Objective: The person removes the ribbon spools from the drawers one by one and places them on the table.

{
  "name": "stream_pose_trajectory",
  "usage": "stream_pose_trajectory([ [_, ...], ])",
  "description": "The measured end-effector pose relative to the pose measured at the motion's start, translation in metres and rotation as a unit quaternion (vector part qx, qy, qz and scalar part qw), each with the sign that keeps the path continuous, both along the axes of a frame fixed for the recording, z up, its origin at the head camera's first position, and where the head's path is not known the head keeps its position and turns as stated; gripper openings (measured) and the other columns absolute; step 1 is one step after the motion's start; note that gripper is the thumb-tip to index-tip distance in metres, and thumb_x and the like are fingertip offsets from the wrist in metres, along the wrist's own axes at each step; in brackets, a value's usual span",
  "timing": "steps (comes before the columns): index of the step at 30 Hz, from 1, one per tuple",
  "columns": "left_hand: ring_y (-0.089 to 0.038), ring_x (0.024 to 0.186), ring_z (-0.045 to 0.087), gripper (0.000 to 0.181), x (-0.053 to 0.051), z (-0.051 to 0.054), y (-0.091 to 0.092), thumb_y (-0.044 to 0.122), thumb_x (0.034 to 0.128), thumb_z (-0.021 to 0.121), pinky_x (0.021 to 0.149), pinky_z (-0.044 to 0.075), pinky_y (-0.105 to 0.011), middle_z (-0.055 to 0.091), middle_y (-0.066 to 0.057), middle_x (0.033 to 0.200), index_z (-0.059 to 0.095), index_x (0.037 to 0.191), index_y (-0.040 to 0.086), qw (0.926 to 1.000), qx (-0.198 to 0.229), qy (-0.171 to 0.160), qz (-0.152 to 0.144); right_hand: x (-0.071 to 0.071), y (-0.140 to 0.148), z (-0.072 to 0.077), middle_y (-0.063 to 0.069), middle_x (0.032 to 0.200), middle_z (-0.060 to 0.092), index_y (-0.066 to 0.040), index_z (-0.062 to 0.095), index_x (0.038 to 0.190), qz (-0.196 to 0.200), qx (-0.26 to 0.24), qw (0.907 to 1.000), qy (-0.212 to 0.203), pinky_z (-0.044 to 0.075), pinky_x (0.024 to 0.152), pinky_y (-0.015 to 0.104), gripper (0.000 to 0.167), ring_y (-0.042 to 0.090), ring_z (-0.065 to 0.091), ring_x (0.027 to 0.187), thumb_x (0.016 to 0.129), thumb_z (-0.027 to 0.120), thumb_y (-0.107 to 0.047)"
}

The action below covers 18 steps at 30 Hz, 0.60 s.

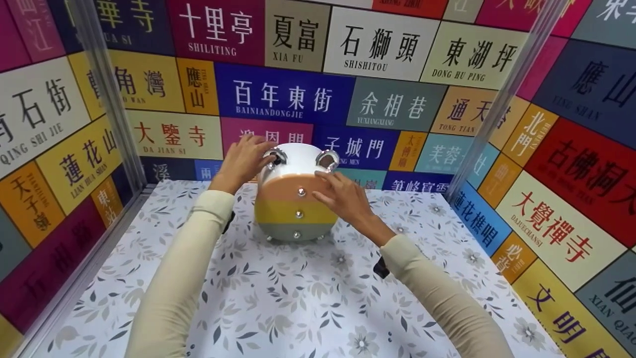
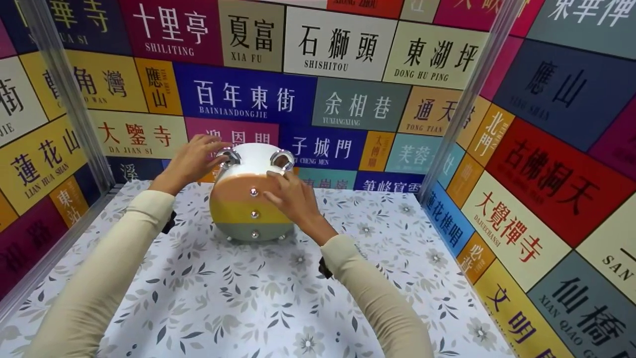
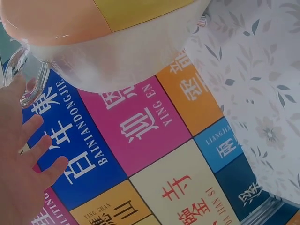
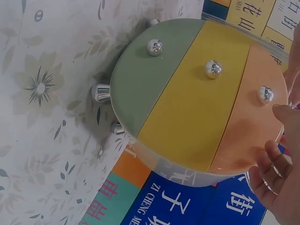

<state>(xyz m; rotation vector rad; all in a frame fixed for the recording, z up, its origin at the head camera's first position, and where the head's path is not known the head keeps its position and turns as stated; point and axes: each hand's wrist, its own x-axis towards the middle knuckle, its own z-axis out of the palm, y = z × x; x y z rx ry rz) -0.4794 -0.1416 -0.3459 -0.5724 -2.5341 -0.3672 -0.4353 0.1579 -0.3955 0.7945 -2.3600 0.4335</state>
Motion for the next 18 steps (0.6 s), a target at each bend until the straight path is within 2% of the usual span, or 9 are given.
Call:
stream_pose_trajectory([
  [8,-0.035,0.13,0.052,0.03,-0.002,0.0,0.001,0.033,0.1049,0.064,0.102,0.048,-0.061,0.066,-0.009,0.136,0.073,0.129,0.018,0.9999,0.012,0.01,-0.005,-0.002,-0.01,-0.006,0.002,0.095,0.065,-0.021,0.067,0.135,0.015,0.003,0.999,0.042,0.054,0.058,0.031,0.051,0.016,0.065,0.075,0.09,0.083,-0.04],
  [12,-0.034,0.125,0.055,0.026,-0.004,0.0,0.001,0.029,0.1048,0.064,0.097,0.05,-0.058,0.068,-0.008,0.132,0.075,0.125,0.018,0.9994,0.024,0.024,-0.007,-0.002,-0.014,-0.008,0.002,0.095,0.066,-0.021,0.071,0.13,0.021,0.002,0.9973,0.07,0.055,0.059,0.031,0.047,0.016,0.068,0.077,0.088,0.085,-0.037],
  [18,-0.032,0.123,0.056,0.022,-0.007,-0.003,0.004,0.026,0.1039,0.066,0.095,0.052,-0.054,0.071,-0.005,0.129,0.077,0.121,0.018,0.9986,0.037,0.036,-0.01,-0.005,-0.018,-0.015,0.003,0.088,0.061,-0.021,0.078,0.12,0.047,0.002,0.993,0.108,0.056,0.057,0.031,0.037,0.018,0.066,0.072,0.086,0.087,-0.032],
])
